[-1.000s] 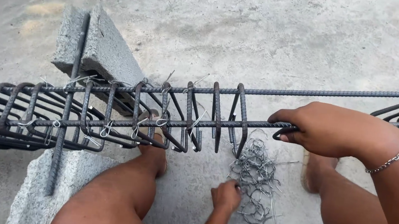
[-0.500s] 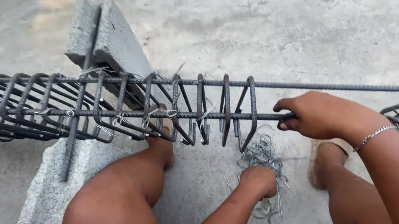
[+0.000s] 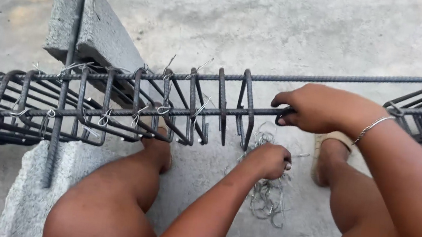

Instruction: Tying rebar intersections together using wire ties and a manual twisting hook tool

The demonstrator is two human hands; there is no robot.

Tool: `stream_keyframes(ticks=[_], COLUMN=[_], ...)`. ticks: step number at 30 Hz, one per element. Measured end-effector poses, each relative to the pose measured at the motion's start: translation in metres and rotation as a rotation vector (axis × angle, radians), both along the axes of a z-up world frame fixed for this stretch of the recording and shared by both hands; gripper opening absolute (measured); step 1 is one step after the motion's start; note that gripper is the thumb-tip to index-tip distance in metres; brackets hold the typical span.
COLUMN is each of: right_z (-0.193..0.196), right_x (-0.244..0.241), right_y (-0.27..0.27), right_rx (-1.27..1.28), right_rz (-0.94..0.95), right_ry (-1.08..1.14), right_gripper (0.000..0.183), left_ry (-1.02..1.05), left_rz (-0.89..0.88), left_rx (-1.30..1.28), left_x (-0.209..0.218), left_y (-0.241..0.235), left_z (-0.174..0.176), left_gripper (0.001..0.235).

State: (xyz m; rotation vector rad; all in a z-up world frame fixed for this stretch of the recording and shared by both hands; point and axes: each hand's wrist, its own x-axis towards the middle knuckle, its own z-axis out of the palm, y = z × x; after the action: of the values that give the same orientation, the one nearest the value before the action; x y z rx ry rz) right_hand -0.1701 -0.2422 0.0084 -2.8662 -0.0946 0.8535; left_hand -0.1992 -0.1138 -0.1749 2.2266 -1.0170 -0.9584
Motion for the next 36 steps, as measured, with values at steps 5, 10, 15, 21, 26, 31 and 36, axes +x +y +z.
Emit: stream_keyframes(ticks=[5,10,15,21,26,31,36], right_z=[-0.008,-0.004,0.037,0.097,0.087,0.096,0.098], right_x=[0.011,0.003,-0.003,-0.032,-0.054,-0.062,-0.052], right_y=[-0.005,-0.003,-0.006,0.01,0.022,0.07,0.086], right_rx=[-0.002,0.039,0.132,0.124,0.53,0.39,0.284], right_rz=[-0.013,0.006,-0.05,-0.41,-0.193,0.079,0.101], right_ry=[0.012,0.037,0.004,-0.117,-0.57,-0.754,-1.004], right_gripper=[0.038,0.041,0.04,0.053,0.043,0.033,0.015], left_ry=[0.17,0.455,0.708,0.89,0.92,0.931,1.071], left_rz=[0.058,0.206,0.199,0.341,0.304,0.359,0.364], left_rx=[-0.096,-0.282,-0.608,-0.684,-0.811,-0.847,-0.916], left_x=[0.003,-0.001,0.018,0.049,0.053,0.054,0.058], left_y=[-0.002,0.016,0.044,0.089,0.115,0.118,0.125], left_z=[0.031,0.089,0.19,0.223,0.248,0.251,0.246], left_gripper=[0.029,0.024,0.02,0.055,0.082,0.089,0.074])
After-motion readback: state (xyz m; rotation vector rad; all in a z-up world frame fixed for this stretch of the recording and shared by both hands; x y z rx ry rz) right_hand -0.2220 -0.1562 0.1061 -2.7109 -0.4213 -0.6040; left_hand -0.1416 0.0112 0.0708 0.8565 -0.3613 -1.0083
